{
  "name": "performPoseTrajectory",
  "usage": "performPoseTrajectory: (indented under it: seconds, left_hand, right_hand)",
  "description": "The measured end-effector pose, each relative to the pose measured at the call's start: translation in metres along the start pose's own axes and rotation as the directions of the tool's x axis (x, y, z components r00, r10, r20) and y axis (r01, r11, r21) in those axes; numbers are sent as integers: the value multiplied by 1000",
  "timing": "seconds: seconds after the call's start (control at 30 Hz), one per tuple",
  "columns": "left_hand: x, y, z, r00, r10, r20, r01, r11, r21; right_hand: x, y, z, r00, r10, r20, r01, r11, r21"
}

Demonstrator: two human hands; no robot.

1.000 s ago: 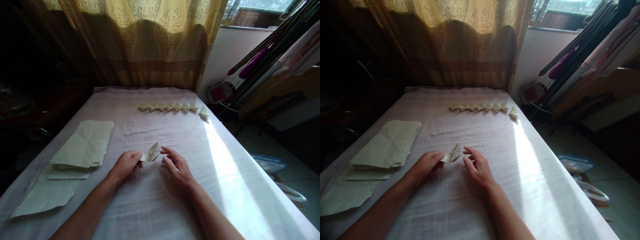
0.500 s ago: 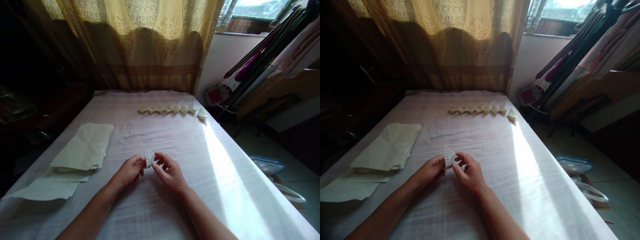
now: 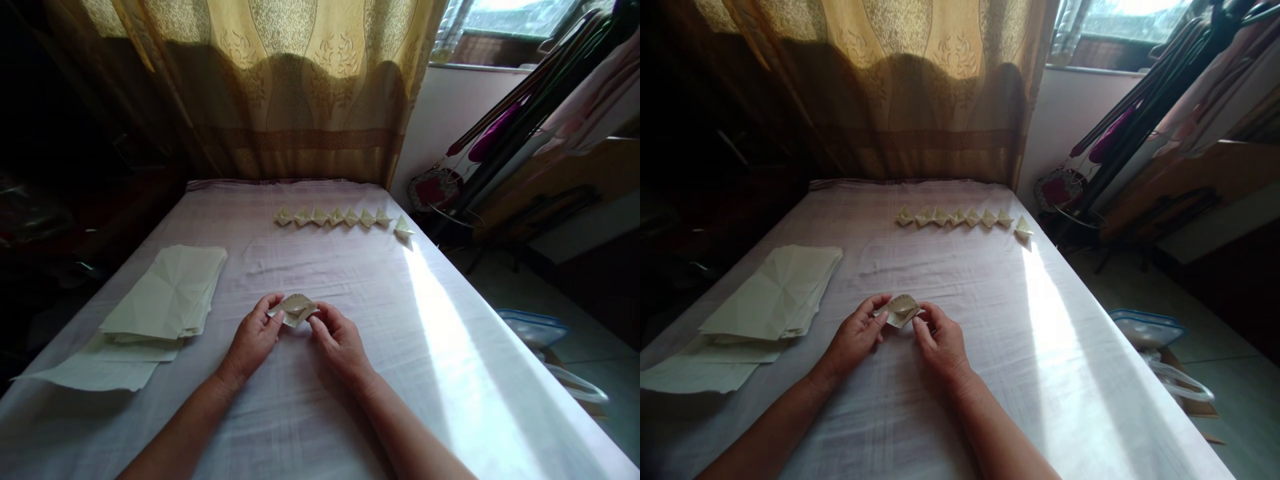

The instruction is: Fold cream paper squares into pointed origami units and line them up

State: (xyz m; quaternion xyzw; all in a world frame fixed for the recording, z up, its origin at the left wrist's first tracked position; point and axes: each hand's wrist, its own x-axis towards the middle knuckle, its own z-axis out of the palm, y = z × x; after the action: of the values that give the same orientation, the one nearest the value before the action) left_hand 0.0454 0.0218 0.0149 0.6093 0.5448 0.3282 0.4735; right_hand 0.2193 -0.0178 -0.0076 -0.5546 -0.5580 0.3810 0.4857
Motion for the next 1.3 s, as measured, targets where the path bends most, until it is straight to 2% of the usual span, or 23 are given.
performPoseTrajectory:
  seconds: [0.13, 0.23, 0.4, 0.53, 0.63, 0.77, 0.9, 0.97, 1.03, 1.13, 1.23, 1.3]
  left_hand:
    - [0, 2, 0, 998, -36, 46, 40, 995, -93]
    - [-2, 2, 2, 993, -58, 107, 74, 987, -146]
    - [-3, 3, 4, 984, -108, 140, 126, 984, -126]
    - [-3, 5, 4, 958, -157, 242, 207, 958, -199]
    - [-3, 5, 2, 943, -183, 278, 263, 922, -283]
    - [-4, 7, -1, 912, -220, 346, 332, 891, -310]
    - [-4, 8, -2, 903, -216, 371, 344, 883, -321]
    - [-4, 7, -3, 902, -207, 378, 342, 877, -337]
    - [-3, 6, -5, 899, -187, 396, 343, 862, -373]
    - [-1, 4, -8, 888, -142, 437, 352, 821, -450]
    - [-1, 3, -7, 875, -117, 470, 371, 784, -497]
    - [-1, 2, -6, 877, -119, 465, 372, 780, -503]
  right_hand:
    - [1, -1, -2, 998, 54, -25, -55, 997, -54]
    - [1, -2, -2, 999, 42, -28, -44, 996, -78]
    - [1, -1, -2, 999, 34, 5, -33, 998, -46]
    - [1, -2, -1, 1000, 22, -2, -22, 998, -62]
    - [0, -5, -1, 1000, 1, -12, -2, 996, -91]
    - [-2, -10, 0, 1000, -7, 2, 7, 995, -101]
    - [-2, -12, 0, 1000, 2, 10, -2, 1000, -17]
    - [-1, -13, -2, 999, 50, 20, -52, 995, 85]
    - [0, -15, -5, 987, 148, 60, -157, 967, 200]
    - [0, -20, -7, 936, 290, 198, -340, 888, 309]
    - [-1, -26, -6, 877, 333, 347, -453, 812, 368]
    - [-2, -28, -5, 857, 332, 394, -487, 771, 410]
